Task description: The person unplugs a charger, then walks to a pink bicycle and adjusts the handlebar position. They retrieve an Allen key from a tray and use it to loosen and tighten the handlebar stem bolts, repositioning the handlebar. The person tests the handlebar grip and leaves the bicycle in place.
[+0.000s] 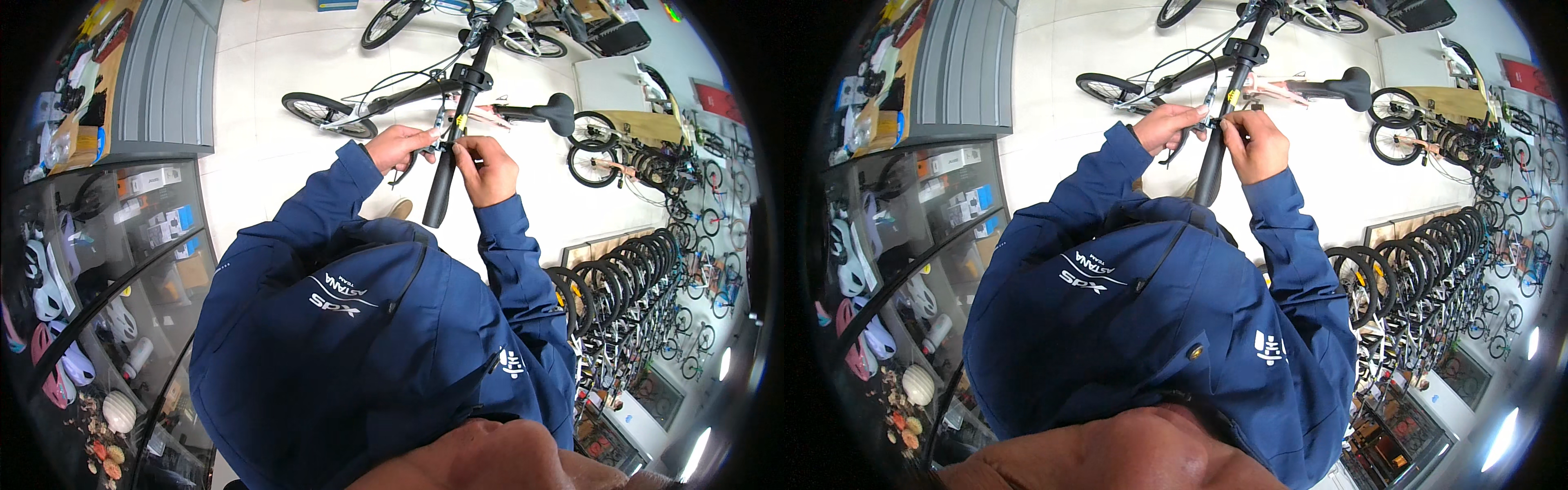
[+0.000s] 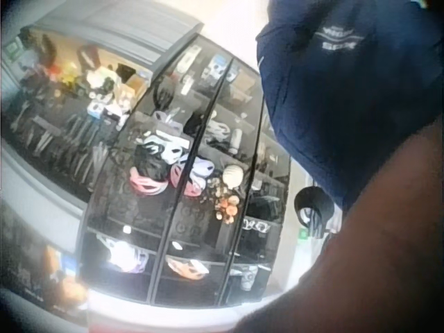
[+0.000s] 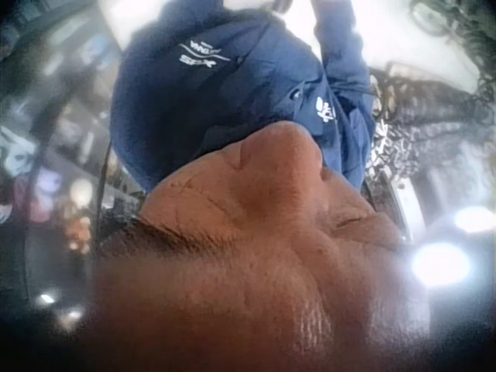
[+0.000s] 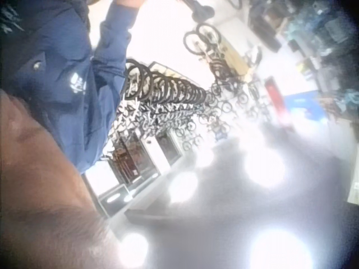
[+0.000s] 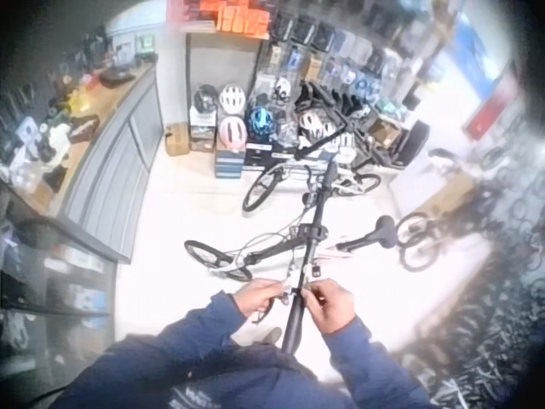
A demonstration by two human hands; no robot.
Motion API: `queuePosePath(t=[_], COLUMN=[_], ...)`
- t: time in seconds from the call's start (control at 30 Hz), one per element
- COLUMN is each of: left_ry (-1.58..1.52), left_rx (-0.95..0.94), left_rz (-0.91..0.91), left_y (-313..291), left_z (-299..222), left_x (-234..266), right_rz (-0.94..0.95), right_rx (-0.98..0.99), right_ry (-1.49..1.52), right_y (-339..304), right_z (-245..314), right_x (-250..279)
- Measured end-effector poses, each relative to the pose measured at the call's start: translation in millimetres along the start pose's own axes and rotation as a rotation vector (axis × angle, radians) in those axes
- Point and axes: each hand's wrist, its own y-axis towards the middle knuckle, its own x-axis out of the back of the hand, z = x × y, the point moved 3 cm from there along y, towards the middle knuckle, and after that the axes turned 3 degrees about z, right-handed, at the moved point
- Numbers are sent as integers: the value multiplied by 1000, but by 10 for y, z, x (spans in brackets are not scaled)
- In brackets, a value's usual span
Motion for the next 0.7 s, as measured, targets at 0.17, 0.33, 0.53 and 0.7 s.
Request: queuePosePath(t=[0.17,0.33,0.53,0.7], left_ry=[-61,-53,-28,37], left_rx=[-3,-4,8,-18], left_rz=[31,52,26,6], left_y=[7,36,68,58], left_z=[46,60,85,65], left_x=[41,52,68,56], right_rz=[41,3,46,103], right_rx=[3,-29,-45,-7], right_ry=[-88,-85,-142,-302], right_y=[-5,0,57,81], right_z=[120,179,213,306], right_x=[-26,7,15,1])
